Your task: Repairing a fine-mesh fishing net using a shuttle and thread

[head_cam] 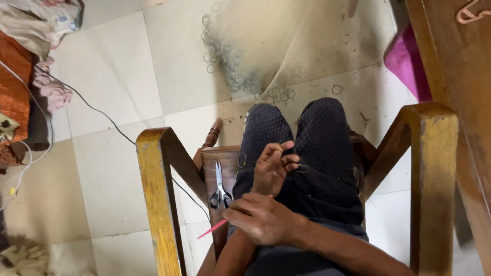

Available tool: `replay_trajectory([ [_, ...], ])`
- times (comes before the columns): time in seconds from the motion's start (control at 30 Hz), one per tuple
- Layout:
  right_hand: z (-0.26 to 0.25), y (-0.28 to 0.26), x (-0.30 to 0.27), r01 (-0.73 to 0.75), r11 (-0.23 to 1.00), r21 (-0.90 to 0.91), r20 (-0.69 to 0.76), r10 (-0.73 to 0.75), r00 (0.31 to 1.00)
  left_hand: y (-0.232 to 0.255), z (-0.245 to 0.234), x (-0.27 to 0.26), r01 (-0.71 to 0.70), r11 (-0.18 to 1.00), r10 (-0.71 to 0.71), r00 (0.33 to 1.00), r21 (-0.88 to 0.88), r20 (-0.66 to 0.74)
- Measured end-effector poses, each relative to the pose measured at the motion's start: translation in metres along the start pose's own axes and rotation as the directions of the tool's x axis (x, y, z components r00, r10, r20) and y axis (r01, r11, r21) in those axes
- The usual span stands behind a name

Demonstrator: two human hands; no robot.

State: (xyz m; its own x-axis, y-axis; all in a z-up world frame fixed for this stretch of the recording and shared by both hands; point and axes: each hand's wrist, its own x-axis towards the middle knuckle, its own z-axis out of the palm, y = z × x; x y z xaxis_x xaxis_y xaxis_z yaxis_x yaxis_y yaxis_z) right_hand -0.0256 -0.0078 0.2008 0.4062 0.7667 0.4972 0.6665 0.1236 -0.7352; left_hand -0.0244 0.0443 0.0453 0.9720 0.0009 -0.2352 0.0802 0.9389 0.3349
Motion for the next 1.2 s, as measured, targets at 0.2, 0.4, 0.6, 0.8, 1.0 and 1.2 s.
replay_trajectory([
  [0.2,0.005,0.011,-0.001,-0.013,0.993,-0.118,0.092,0.024,0.995,0.001,0.016,0.005,0.095,0.956,-0.04,0.979,0.276,-0.198],
  [0.4,0.019,0.021,-0.015,-0.035,0.982,-0.185,0.152,0.064,0.986,-0.009,0.029,0.011,0.014,0.802,0.154,0.961,0.598,-0.23],
  [0.6,0.008,0.015,-0.014,-0.037,0.983,-0.18,0.105,0.056,0.993,-0.014,0.021,0.004,-0.045,0.908,0.198,0.922,0.416,-0.333],
  [0.8,-0.002,0.007,-0.013,-0.01,0.976,-0.217,0.11,0.034,0.993,-0.003,0.01,-0.001,0.011,0.957,0.056,0.974,0.289,-0.221],
  [1.0,0.015,0.022,-0.048,-0.104,0.987,-0.12,0.179,0.124,0.976,0.0,0.003,0.003,0.128,0.974,-0.127,0.992,0.189,-0.015],
  [1.2,0.04,0.019,-0.047,-0.053,0.964,-0.262,0.346,0.144,0.927,0.007,-0.002,0.002,0.154,0.97,-0.171,0.982,0.188,0.083],
])
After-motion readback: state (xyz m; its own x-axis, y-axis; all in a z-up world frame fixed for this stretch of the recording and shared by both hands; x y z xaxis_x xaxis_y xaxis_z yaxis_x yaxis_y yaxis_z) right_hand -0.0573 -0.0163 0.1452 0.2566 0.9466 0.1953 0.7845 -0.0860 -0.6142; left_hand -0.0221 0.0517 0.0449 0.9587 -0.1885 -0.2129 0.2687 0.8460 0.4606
